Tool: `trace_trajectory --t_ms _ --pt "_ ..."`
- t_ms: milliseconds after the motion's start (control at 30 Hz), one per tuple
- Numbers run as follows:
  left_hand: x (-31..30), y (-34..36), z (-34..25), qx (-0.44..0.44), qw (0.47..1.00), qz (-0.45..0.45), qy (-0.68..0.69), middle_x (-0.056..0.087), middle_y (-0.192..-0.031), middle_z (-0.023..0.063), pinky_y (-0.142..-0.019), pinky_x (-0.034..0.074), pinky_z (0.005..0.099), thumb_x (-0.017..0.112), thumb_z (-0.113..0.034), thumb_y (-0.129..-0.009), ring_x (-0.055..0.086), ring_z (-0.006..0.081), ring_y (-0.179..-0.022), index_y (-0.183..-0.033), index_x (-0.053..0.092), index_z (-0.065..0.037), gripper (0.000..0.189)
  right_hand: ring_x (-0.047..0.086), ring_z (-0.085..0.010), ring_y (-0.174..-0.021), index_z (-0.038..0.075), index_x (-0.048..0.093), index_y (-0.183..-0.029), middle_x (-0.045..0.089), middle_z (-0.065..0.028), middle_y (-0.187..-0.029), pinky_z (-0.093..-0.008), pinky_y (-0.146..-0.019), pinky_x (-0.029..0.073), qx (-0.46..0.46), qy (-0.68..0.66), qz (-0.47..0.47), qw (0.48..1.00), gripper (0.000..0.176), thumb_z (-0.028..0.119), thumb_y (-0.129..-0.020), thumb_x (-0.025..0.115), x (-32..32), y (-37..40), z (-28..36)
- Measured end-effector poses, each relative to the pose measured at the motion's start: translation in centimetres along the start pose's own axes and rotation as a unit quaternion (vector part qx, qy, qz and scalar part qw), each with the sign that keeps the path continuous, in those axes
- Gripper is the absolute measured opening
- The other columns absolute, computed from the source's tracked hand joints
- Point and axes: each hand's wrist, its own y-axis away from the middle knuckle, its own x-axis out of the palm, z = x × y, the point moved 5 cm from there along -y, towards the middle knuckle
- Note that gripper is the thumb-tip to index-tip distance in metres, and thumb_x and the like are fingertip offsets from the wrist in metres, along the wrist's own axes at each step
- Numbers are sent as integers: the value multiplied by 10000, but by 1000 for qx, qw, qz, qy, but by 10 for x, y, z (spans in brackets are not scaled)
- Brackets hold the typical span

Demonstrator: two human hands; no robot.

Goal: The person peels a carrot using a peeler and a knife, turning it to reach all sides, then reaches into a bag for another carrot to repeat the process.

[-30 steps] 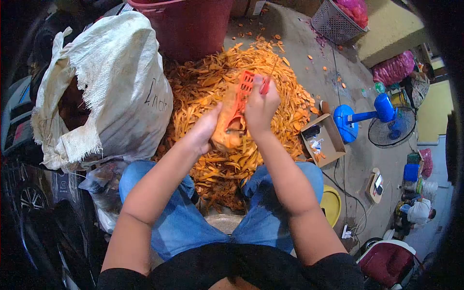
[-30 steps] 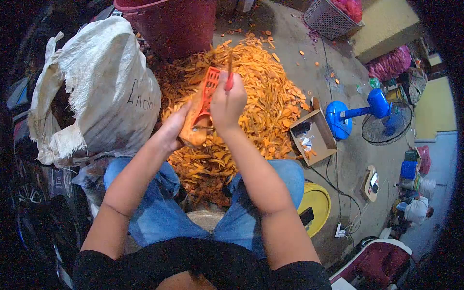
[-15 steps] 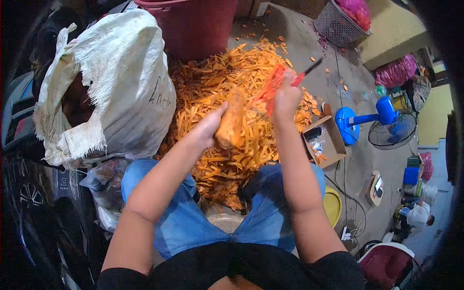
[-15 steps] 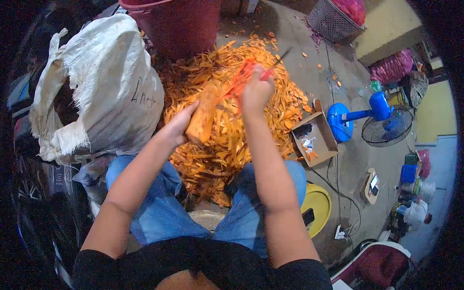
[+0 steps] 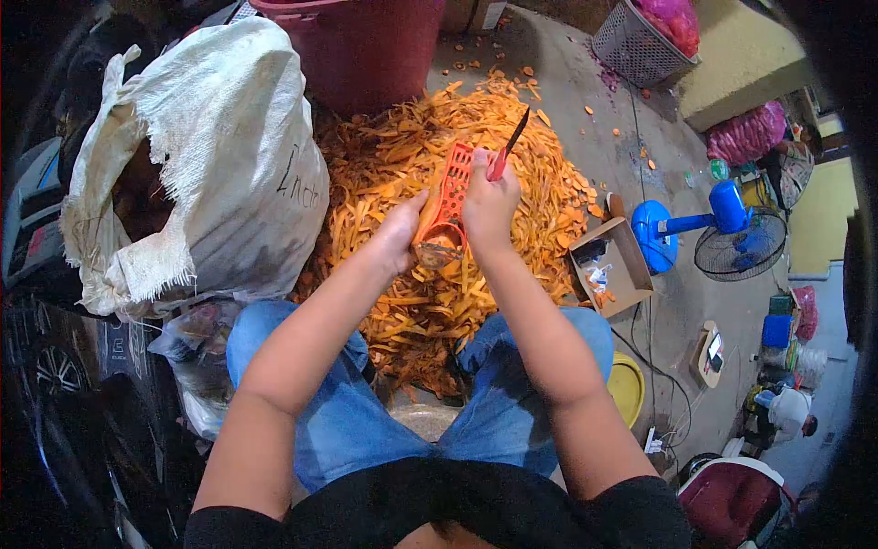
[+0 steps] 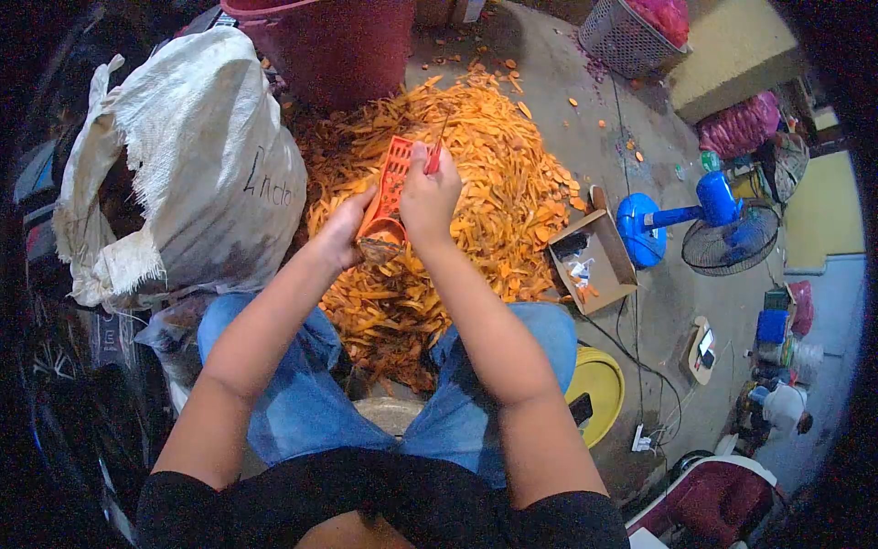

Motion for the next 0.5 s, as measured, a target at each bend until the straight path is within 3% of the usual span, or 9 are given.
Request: trace_trajectory --t_ms 267,367,467,500 --pt "2 4 0 30 999 -25 17 552 -890 72 -683 454 307 227 -284 -861 546 172 -767 -997 458 -62 347 386 -149 -481 -8 447 -655 429 -78 -517 -296 -469 332 -37 6 4 999 253 192 -810 444 1 0 3" --pt "6 11 -2 39 998 -43 -9 555 -879 72 -671 457 309 226 -279 -861 550 175 -748 -994 458 -60 346 349 -85 -496 10 455 -665 409 -7 -530 -247 -453 304 -74 34 9 997 236 189 -817 436 1 2 10" --pt "5 12 8 16 998 -38 -50 560 -854 79 -642 464 311 225 -285 -861 556 183 -707 -984 462 -54 352 353 -104 -477 5 450 -661 413 -32 -515 -263 -449 307 -63 125 -12 990 229 174 -814 432 -4 -5 4" --pt "10 15 12 1 998 -14 -60 563 -840 84 -623 468 310 225 -290 -862 559 186 -685 -976 465 -51 357 360 -164 -444 7 433 -629 401 -65 -488 -305 -435 296 -81 110 -40 990 247 179 -807 438 -7 -9 3"
